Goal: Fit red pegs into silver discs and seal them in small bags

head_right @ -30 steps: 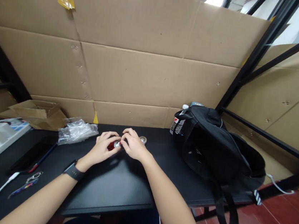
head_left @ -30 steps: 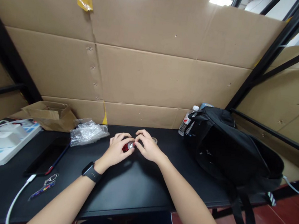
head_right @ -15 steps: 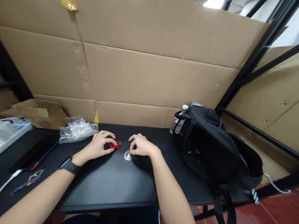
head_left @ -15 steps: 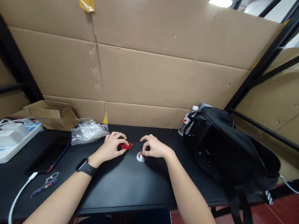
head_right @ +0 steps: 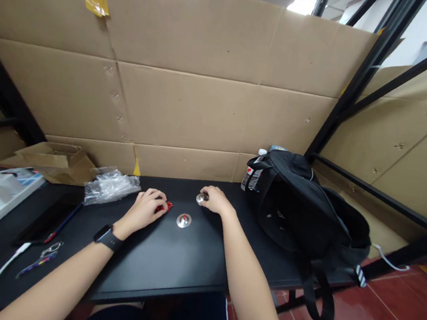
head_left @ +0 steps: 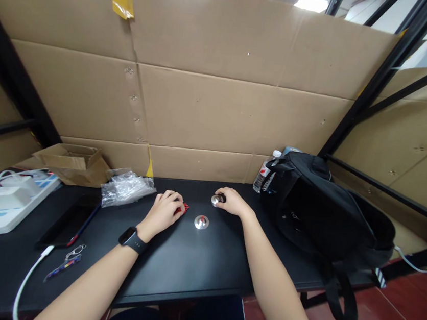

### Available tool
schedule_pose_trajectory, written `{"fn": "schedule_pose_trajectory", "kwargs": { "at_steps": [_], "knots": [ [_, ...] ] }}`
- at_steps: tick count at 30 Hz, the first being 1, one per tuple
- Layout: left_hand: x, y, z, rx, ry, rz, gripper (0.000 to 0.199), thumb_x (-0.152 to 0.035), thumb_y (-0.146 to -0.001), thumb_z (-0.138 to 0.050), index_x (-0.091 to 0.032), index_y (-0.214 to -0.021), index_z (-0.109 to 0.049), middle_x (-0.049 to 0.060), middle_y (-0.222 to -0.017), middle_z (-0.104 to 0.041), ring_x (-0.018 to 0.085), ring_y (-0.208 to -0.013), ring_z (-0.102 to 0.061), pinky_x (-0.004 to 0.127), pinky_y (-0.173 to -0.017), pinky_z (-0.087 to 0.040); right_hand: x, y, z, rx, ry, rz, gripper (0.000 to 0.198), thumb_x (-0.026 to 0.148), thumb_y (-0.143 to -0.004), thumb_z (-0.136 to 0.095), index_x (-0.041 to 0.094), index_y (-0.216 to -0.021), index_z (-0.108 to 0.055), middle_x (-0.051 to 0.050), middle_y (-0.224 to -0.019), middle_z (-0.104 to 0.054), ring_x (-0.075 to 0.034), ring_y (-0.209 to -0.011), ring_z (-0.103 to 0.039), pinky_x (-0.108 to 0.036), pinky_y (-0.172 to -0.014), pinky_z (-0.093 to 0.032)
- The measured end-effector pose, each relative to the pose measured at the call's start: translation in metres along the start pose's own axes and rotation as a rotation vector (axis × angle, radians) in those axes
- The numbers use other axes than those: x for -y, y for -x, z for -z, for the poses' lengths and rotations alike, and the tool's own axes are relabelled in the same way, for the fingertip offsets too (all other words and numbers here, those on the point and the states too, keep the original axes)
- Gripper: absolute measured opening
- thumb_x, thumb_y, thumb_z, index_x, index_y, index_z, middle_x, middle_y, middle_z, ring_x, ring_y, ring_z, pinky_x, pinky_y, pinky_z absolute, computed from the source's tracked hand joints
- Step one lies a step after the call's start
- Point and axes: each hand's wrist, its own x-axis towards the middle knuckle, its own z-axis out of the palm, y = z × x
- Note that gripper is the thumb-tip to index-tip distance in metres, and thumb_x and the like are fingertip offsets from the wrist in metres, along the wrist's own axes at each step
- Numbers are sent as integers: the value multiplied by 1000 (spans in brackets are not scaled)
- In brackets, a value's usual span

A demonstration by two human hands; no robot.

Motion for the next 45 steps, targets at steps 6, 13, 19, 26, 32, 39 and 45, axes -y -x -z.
{"fn": "schedule_pose_trajectory", "kwargs": {
  "at_steps": [6,13,19,26,32,39,45],
  "knots": [
    [-2,0,-1,3,8,-6,11,-27,-91,-62,-24,-82,-69,7,-105,-67,27,-109,-49,41,-89,-35,-2,0,-2,1,-56,27,34,18,-72,-77,18,-106,-73,-8,-99,-73,-19,-88,-66,-28,-80,-48],
    [-7,-2,1,-3,28,61,13,-29,-95,-57,-24,-88,-67,5,-112,-66,26,-113,-49,41,-91,-35,-2,0,-1,10,-62,8,30,17,-73,-76,21,-103,-74,-5,-95,-75,-18,-86,-67,-27,-80,-48],
    [-8,-4,2,-17,124,122,16,-35,-96,-55,-26,-89,-66,3,-112,-67,26,-110,-52,42,-95,-36,0,1,3,-5,-86,36,26,18,-77,-74,23,-102,-75,-4,-95,-75,-18,-87,-68,-27,-81,-48],
    [-8,-7,7,-69,222,161,17,-33,-99,-48,-24,-96,-61,3,-100,-70,22,-99,-58,38,-90,-42,10,1,6,-30,-119,81,27,21,-77,-74,21,-104,-75,-5,-97,-75,-18,-85,-67,-27,-80,-46],
    [-6,-8,9,-154,197,152,11,-33,-95,-57,-25,-97,-64,3,-103,-73,22,-101,-64,38,-92,-40,15,1,6,-43,-144,118,27,20,-76,-75,22,-103,-75,-4,-94,-75,-17,-84,-67,-27,-78,-45],
    [-1,-6,7,-220,203,177,15,-33,-90,-66,-30,-103,-74,1,-100,-77,23,-104,-65,40,-96,-42,26,1,3,-73,-300,129,27,23,-78,-73,21,-106,-73,-3,-95,-74,-16,-81,-66,-27,-77,-47],
    [-1,-6,9,-249,241,214,14,-36,-93,-62,-29,-96,-74,1,-100,-76,23,-102,-65,40,-94,-46,49,-2,-14,-89,-545,89,37,33,-77,-77,20,-111,-71,-3,-89,-71,-13,-69,-61,-27,-70,-49]
  ]
}}
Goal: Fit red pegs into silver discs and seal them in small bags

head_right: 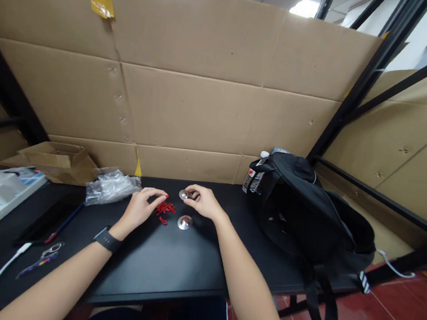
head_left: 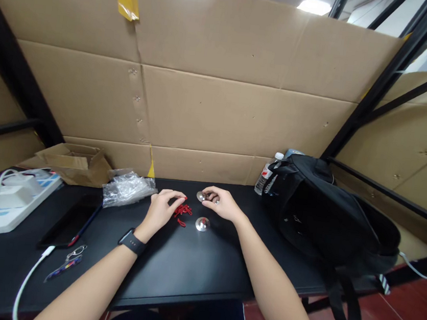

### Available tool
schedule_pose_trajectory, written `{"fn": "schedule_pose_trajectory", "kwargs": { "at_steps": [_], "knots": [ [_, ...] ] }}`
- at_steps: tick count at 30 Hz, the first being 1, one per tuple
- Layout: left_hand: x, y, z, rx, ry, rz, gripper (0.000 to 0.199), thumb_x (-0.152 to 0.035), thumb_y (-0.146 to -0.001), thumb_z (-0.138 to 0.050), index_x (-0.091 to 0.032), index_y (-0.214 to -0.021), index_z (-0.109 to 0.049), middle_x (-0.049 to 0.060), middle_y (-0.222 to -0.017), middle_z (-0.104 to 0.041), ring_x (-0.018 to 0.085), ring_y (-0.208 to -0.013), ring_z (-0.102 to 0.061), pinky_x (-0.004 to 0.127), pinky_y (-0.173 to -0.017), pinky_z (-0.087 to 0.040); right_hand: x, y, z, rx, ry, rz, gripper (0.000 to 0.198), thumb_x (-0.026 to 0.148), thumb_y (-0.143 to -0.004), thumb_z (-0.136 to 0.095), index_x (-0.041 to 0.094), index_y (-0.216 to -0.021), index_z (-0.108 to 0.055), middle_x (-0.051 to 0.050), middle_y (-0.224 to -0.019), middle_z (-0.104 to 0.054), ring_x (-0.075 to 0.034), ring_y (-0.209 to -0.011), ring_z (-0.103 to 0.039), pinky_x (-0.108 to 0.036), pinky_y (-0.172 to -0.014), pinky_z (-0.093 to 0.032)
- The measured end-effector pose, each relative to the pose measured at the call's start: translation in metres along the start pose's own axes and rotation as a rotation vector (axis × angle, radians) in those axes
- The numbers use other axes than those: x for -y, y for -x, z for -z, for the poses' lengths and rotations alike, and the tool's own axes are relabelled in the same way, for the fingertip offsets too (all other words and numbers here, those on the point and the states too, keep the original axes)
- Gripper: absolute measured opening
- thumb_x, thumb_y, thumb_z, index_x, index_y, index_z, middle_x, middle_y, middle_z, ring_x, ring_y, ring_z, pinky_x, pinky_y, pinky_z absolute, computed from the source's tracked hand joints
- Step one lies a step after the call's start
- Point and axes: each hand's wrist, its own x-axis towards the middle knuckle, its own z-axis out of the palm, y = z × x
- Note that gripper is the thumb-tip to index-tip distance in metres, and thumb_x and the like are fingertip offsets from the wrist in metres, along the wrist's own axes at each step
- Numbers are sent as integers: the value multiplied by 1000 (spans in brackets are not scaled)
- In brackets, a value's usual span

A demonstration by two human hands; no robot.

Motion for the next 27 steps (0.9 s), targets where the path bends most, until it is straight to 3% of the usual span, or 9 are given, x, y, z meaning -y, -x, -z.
{"fn": "schedule_pose_trajectory", "kwargs": {
  "at_steps": [5,10,18,27],
  "knots": [
    [1,-1,-7,-40,89,4,17,-38,-93,-61,-26,-94,-72,4,-107,-69,22,-105,-63,40,-99,-46,9,-2,-34,-58,-314,18,41,35,-76,-78,22,-113,-67,-8,-113,-70,-17,-89,-67,-26,-68,-51],
    [1,1,-16,-69,160,33,17,-38,-90,-62,-24,-93,-72,6,-113,-61,23,-110,-60,39,-103,-45,20,0,-54,-106,-416,20,44,34,-75,-80,23,-114,-65,-8,-122,-68,-17,-92,-68,-24,-61,-49],
    [-8,4,-14,-89,127,70,14,-35,-90,-63,-24,-92,-71,7,-114,-59,24,-112,-56,44,-106,-42,25,3,-53,-64,-407,46,47,34,-72,-82,23,-115,-65,-8,-121,-70,-18,-92,-69,-26,-67,-52],
    [-9,3,-20,-109,313,105,17,-35,-90,-62,-20,-87,-70,7,-107,-58,22,-107,-60,36,-102,-45,19,2,-56,-40,-485,25,48,33,-72,-83,23,-114,-64,-9,-126,-68,-16,-91,-69,-27,-71,-54]
  ]
}}
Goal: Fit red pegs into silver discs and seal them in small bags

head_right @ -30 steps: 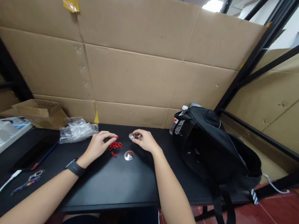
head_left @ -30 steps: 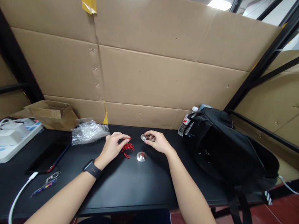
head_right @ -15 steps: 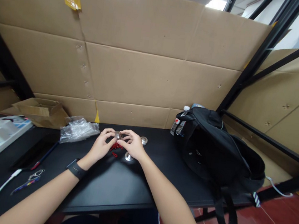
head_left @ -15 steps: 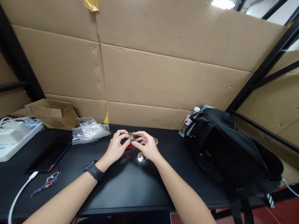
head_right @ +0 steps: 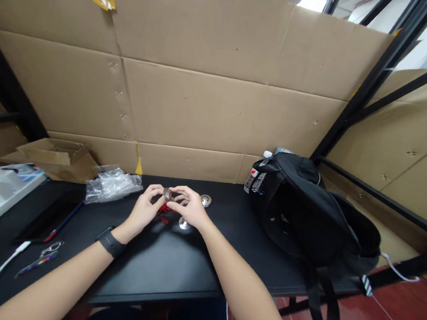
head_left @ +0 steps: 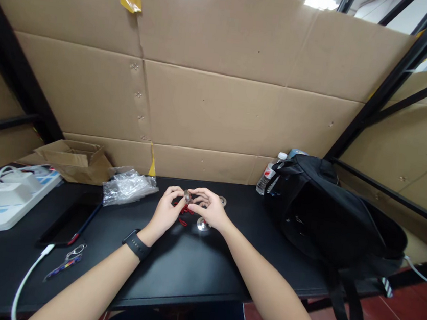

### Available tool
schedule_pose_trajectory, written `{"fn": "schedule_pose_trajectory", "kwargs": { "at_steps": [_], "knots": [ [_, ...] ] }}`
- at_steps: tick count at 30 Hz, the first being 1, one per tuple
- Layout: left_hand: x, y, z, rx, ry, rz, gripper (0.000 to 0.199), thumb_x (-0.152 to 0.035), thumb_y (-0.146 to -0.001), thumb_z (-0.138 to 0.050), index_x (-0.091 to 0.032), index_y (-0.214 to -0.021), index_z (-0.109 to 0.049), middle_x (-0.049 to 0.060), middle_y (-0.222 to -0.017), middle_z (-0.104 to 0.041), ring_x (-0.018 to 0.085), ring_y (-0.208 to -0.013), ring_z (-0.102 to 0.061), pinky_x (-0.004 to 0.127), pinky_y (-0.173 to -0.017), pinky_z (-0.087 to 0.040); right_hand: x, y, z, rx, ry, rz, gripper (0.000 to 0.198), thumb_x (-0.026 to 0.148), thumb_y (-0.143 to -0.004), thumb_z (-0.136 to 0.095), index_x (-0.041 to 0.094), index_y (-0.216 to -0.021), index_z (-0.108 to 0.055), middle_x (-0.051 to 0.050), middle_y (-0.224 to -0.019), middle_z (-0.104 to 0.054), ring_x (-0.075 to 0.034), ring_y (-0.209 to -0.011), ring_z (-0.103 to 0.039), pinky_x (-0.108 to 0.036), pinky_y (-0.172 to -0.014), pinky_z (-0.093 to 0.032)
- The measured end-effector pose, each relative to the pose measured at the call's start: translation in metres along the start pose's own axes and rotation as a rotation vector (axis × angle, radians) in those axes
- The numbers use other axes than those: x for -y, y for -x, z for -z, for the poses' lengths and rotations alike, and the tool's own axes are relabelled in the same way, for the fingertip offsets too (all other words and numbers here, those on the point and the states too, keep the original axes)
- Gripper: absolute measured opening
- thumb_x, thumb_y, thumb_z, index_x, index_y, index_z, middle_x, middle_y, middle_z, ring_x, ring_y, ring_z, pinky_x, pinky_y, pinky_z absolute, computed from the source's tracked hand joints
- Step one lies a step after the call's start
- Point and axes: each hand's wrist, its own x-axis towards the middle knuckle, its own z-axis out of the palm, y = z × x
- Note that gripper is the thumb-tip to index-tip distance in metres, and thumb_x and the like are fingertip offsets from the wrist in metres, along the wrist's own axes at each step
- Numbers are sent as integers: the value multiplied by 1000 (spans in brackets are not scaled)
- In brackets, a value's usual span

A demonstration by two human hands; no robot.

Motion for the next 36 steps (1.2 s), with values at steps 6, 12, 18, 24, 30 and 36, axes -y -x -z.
{"fn": "schedule_pose_trajectory", "kwargs": {
  "at_steps": [6,12,18,24,30,36],
  "knots": [
    [0,1,-1,-20,-31,-28,16,-33,-90,-61,-21,-88,-69,6,-104,-58,21,-103,-60,36,-97,-47,-2,0,-4,-8,-39,-29,46,36,-73,-82,21,-112,-64,-10,-124,-68,-16,-88,-70,-29,-75,-56],
    [-18,3,11,-53,-439,-165,12,-31,-89,-64,-26,-88,-75,7,-107,-60,27,-108,-55,46,-98,-41,-2,0,-4,-15,22,-77,37,45,-76,-79,19,-100,-66,-6,-95,-74,-16,-79,-69,-29,-73,-56],
    [-26,4,13,-89,-494,-215,13,-34,-90,-65,-28,-88,-76,7,-108,-59,27,-108,-54,44,-95,-40,4,-2,8,43,266,14,34,49,-95,-55,20,-96,-71,-4,-91,-71,-16,-79,-67,-29,-74,-52],
    [-18,2,15,-18,-448,-261,12,-30,-89,-64,-26,-89,-75,7,-106,-59,27,-107,-54,44,-94,-41,5,0,5,46,387,60,23,42,-91,-63,19,-88,-67,-4,-94,-66,-13,-74,-61,-24,-66,-48],
    [-17,0,17,43,-410,-268,12,-29,-89,-63,-25,-88,-74,7,-106,-60,26,-104,-55,44,-95,-42,14,2,7,81,432,131,16,34,-93,-61,20,-87,-65,-5,-102,-61,-14,-84,-61,-24,-67,-48],
    [-24,2,16,60,-329,-206,22,-33,-98,-49,-27,-113,-64,6,-115,-61,24,-112,-55,42,-101,-40,14,3,10,80,517,161,9,27,-90,-62,20,-85,-66,-5,-107,-57,-17,-94,-58,-27,-75,-49]
  ]
}}
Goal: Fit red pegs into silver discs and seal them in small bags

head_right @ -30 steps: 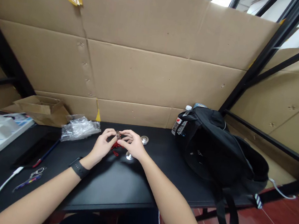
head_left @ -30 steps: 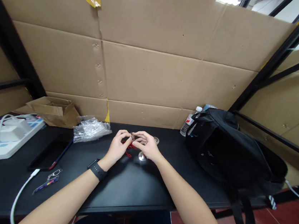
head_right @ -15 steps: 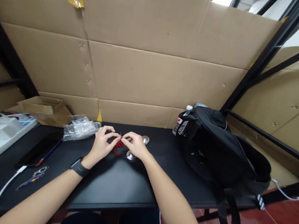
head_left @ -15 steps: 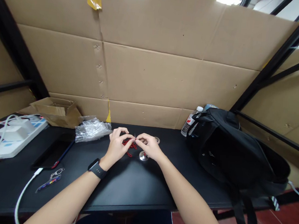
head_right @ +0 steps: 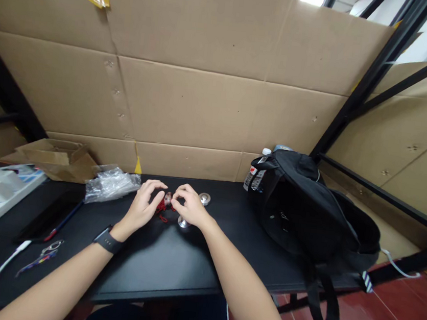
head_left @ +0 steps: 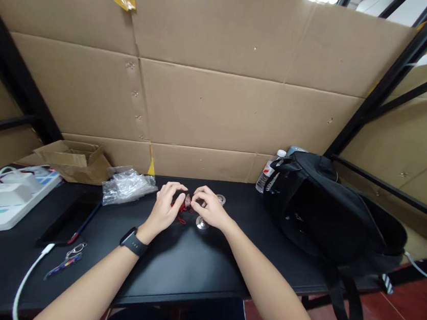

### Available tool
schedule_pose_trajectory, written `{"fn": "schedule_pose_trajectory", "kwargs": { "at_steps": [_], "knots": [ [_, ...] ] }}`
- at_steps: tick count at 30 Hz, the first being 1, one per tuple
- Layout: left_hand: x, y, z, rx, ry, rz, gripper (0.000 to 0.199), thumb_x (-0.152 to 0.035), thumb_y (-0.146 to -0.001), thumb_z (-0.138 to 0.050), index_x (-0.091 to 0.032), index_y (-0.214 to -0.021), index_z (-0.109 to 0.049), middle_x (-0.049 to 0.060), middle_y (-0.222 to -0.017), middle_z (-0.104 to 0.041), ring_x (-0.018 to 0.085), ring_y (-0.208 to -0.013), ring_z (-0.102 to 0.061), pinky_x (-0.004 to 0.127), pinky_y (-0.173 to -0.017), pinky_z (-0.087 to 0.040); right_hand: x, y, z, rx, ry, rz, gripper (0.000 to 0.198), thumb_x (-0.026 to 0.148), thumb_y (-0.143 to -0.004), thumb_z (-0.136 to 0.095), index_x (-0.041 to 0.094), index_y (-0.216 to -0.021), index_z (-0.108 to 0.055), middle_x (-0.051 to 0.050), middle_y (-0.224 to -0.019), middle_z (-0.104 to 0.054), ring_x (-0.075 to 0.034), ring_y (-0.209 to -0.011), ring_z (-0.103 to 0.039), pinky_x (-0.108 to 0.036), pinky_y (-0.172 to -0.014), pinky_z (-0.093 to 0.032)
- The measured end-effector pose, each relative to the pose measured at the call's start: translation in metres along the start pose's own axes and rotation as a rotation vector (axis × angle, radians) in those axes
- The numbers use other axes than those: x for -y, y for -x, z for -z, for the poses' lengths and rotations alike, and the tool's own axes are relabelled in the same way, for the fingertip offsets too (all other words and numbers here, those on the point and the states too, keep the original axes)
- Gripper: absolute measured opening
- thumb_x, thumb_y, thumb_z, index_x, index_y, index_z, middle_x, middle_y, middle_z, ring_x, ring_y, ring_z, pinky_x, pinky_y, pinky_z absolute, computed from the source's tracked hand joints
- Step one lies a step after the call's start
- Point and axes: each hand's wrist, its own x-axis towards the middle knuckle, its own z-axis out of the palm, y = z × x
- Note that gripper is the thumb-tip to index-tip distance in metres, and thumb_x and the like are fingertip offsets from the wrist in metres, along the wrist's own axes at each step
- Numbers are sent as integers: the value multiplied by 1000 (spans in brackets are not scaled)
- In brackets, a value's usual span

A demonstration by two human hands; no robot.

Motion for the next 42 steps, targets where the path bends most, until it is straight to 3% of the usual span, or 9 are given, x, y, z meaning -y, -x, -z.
{"fn": "schedule_pose_trajectory", "kwargs": {
  "at_steps": [8,14,18,23,26,28,34,36,42],
  "knots": [
    [0,3,-6,164,-131,-23,23,-38,-86,-68,-32,-108,-70,5,-119,-62,29,-115,-50,45,-96,-39,-1,-1,8,-8,1,-19,7,25,-88,-65,21,-83,-68,-5,-116,-54,-18,-104,-57,-28,-79,-48],
    [4,4,-11,151,-100,-5,15,-42,-86,-69,-34,-97,-76,4,-118,-62,29,-115,-49,47,-97,-38,3,-2,15,18,41,-28,10,29,-87,-68,22,-82,-70,-5,-117,-57,-17,-102,-58,-28,-79,-47],
    [4,3,-9,161,-79,-11,12,-41,-85,-70,-31,-88,-77,4,-110,-63,28,-111,-50,45,-96,-38,4,-1,27,130,108,29,10,30,-89,-66,22,-87,-72,-4,-106,-63,-16,-93,-60,-27,-79,-46],
    [4,3,-4,347,-112,-87,10,-41,-87,-70,-33,-88,-78,2,-101,-68,26,-107,-51,41,-89,-34,-6,1,43,438,332,-83,25,33,-71,-84,22,-93,-75,0,-81,-68,-13,-72,-60,-24,-71,-42],
    [3,2,-1,397,-121,-109,15,-41,-92,-65,-31,-94,-76,2,-100,-71,24,-105,-52,40,-87,-31,-13,1,43,582,346,-168,17,27,-76,-79,21,-91,-76,2,-77,-71,-12,-69,-63,-21,-67,-40],
    [1,2,0,401,-128,-103,18,-41,-95,-61,-30,-95,-74,2,-99,-73,23,-104,-53,40,-86,-29,-15,2,40,599,350,-188,10,23,-79,-75,21,-89,-76,2,-76,-72,-12,-69,-64,-20,-66,-40],
    [0,0,4,365,-171,-63,19,-39,-98,-57,-29,-92,-72,0,-101,-75,23,-102,-55,40,-86,-27,-10,4,36,437,499,-243,6,18,-78,-73,23,-80,-75,-1,-79,-73,-15,-76,-65,-21,-61,-37],
    [2,-1,4,337,-184,-34,17,-38,-96,-58,-29,-92,-72,0,-101,-76,23,-103,-56,40,-88,-27,-8,3,37,335,391,-214,5,20,-82,-70,21,-82,-74,-1,-77,-72,-14,-73,-64,-22,-64,-39],
    [11,-3,2,170,-151,128,17,-38,-97,-56,-29,-97,-70,0,-104,-75,23,-105,-60,42,-93,-31,-7,-6,41,-182,-111,-176,20,37,-89,-62,17,-92,-66,-5,-85,-72,-16,-75,-66,-25,-68,-48]
  ]
}}
